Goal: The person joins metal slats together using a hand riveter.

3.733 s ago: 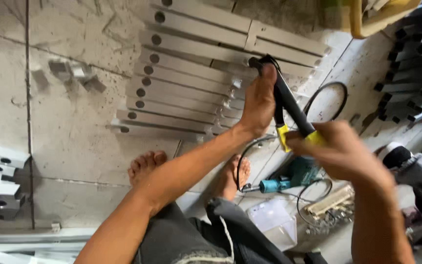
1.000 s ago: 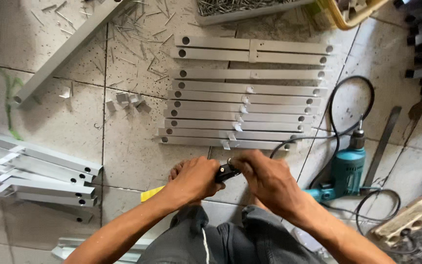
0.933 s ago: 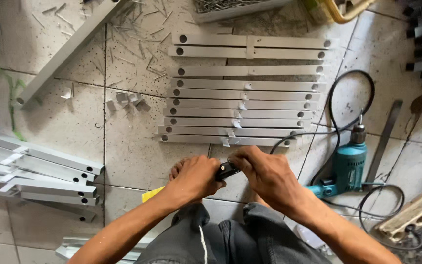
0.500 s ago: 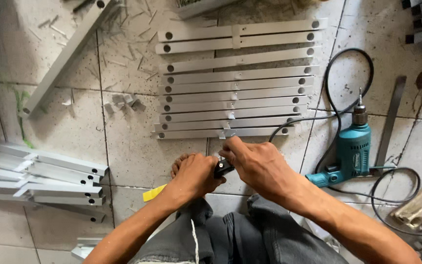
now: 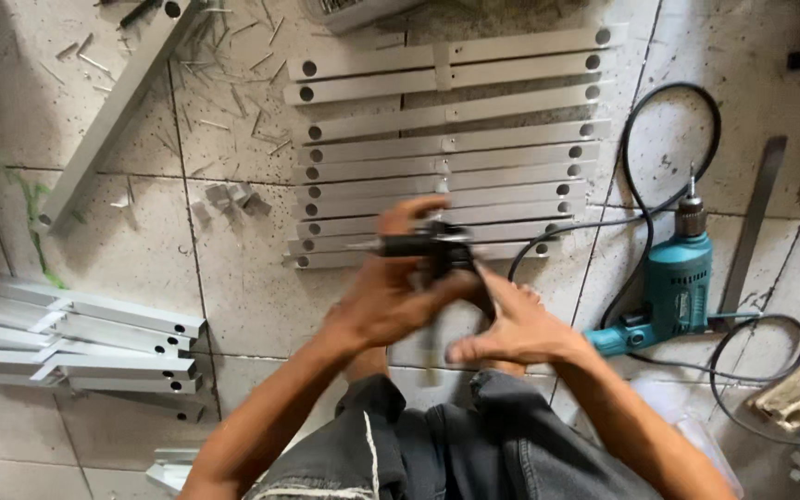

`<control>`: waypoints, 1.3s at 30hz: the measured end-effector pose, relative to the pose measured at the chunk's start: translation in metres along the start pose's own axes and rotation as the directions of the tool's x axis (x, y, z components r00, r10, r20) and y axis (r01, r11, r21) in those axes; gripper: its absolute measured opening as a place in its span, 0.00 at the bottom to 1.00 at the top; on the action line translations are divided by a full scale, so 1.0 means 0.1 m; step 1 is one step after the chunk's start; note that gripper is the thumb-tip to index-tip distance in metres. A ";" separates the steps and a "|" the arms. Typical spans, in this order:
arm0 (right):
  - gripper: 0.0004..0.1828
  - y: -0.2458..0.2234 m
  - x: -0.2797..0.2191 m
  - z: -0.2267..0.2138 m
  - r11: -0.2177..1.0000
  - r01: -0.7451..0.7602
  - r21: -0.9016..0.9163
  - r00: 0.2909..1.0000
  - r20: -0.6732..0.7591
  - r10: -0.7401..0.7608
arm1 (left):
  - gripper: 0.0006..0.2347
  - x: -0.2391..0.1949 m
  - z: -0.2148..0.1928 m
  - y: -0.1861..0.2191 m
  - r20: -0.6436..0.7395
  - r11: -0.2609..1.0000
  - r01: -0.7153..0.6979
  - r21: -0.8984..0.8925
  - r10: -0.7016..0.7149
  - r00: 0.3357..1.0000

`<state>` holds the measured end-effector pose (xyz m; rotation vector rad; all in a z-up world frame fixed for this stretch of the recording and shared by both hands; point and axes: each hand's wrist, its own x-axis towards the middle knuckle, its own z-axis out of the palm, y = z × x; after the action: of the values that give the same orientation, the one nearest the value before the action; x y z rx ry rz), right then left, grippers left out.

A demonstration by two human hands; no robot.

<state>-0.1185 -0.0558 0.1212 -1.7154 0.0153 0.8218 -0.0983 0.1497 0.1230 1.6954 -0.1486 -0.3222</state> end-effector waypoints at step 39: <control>0.16 -0.54 0.83 -1.11 0.854 -0.341 -0.393 0.940 -0.146 0.308 | 0.12 1.66 -0.33 -1.15 0.136 0.671 -0.429 0.604 0.444 0.885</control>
<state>0.0231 -0.1001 0.1325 -2.1860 0.2035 1.0624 0.0595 0.1514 -0.0072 2.2441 -0.7065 0.1409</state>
